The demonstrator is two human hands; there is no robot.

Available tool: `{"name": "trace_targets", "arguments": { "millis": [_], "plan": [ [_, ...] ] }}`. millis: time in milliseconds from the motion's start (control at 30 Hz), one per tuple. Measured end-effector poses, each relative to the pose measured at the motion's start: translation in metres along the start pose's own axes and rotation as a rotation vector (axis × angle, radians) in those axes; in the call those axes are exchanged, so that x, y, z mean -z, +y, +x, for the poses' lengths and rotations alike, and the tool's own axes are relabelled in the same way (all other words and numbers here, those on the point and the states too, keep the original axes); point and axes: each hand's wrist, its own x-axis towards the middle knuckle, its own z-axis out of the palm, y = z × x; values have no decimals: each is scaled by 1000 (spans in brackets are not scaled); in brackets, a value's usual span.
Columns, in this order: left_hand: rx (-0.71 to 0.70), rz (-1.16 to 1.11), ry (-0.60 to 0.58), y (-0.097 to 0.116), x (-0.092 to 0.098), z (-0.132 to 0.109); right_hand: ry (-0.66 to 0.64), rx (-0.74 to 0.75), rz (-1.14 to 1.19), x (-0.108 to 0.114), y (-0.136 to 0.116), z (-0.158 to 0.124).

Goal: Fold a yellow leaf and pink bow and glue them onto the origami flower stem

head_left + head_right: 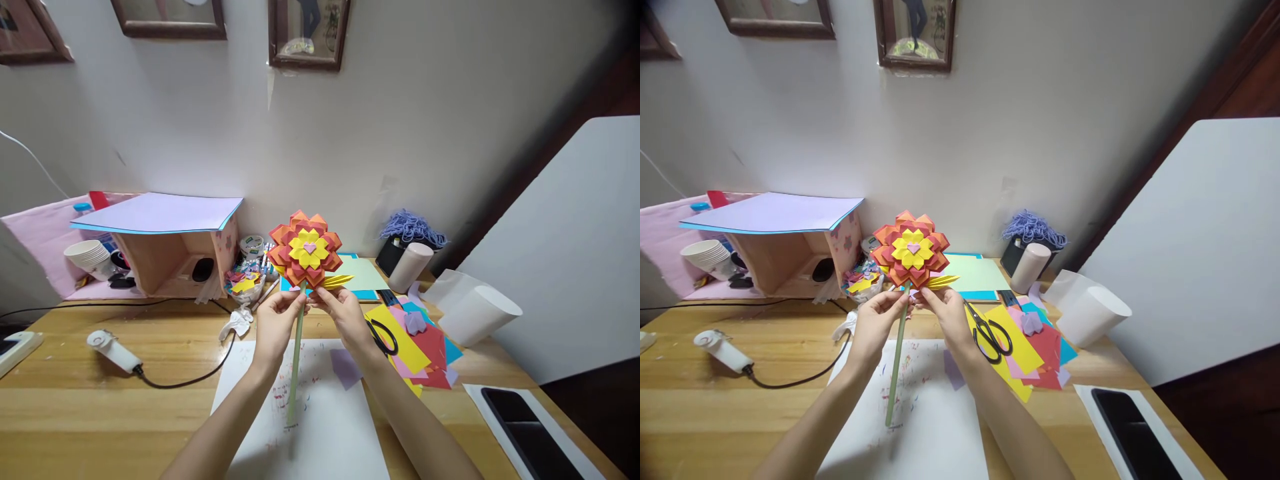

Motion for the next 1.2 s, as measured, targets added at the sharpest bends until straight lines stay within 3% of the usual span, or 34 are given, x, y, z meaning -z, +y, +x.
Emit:
{"name": "trace_targets", "arguments": {
  "millis": [600, 933, 1200],
  "plan": [
    [-25, -12, 55, -8, -9, -6, 14, 27, 49, 2, -4, -1],
    [25, -129, 109, -8, -9, -5, 45, 13, 55, -1, -5, -3],
    [-6, -75, -4, -4, -12, -9, 54, 42, 70, -2, -4, -4]
  ]
}}
